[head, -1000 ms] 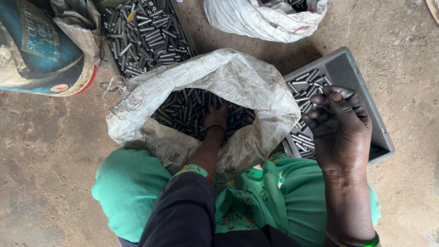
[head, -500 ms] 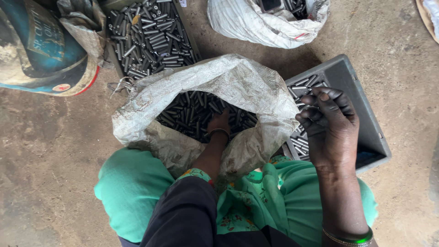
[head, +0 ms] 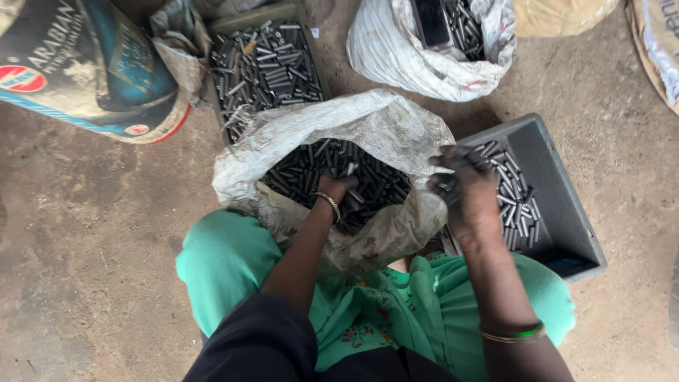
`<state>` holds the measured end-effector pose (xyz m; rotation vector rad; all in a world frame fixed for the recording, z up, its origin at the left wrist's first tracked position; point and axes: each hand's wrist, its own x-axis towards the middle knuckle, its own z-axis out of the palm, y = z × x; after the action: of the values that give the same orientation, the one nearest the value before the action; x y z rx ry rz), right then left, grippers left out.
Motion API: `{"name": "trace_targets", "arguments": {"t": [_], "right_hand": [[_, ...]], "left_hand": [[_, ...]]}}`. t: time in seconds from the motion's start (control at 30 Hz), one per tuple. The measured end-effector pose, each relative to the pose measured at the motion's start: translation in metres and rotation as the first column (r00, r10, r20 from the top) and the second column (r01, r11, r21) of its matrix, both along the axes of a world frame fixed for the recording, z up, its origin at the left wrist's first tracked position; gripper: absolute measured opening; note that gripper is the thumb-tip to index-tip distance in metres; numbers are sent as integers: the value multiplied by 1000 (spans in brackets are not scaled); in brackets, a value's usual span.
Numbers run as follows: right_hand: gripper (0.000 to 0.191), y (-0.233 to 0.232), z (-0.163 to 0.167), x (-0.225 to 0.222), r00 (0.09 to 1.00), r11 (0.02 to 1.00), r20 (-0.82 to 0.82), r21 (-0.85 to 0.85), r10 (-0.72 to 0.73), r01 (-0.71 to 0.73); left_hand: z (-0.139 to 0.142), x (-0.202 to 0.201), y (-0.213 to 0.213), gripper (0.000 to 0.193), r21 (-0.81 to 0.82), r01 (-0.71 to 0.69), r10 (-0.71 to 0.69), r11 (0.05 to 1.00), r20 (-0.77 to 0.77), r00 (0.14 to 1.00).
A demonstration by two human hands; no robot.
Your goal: The person sits on the floor and sorts small black metal cylindrical parts by hand, picking them one at a time from a large sack between their legs and placing them into plastic trays on the floor. They periodically hold up a handful of ring-shaped parts toward the camera before returning to picking from the sack.
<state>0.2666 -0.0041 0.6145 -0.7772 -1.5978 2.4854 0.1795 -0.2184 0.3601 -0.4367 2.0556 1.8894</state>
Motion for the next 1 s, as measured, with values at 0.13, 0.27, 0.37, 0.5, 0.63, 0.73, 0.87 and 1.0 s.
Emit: {"name": "trace_targets", "arguments": {"t": [0.13, 0.27, 0.37, 0.5, 0.63, 0.73, 0.87, 1.0], "right_hand": [[47, -52, -23, 19, 985, 982, 95, 106, 147, -156], [95, -105, -42, 39, 914, 879, -107, 337, 391, -337], [114, -122, -53, 47, 697, 672, -262, 616, 668, -411], [133, -136, -66, 43, 672, 757, -442, 589, 595, -283], [148, -141, -72, 33, 674, 670, -424, 729, 604, -141], [151, -139, -68, 23, 732, 301, -224, 953, 644, 27], [127, -135, -52, 15, 730, 22, -233, 958, 643, 287], [86, -137, -27, 17, 661, 30, -233, 952, 713, 303]], "left_hand": [[65, 16, -15, 23, 550, -186, 18, 814, 296, 955], [137, 31, -30, 13, 646, -278, 47, 710, 351, 935], [166, 39, -46, 10, 733, -286, -20, 617, 378, 926], [166, 43, -55, 13, 862, -251, -140, 440, 342, 929], [156, 35, -57, 13, 973, -168, -222, 157, 201, 954], [159, 35, -61, 13, 996, -93, -348, 3, 88, 933], [167, 48, -52, 16, 969, -123, -298, 215, 185, 936], [161, 58, -40, 22, 995, -96, -304, 21, 97, 948]]}}
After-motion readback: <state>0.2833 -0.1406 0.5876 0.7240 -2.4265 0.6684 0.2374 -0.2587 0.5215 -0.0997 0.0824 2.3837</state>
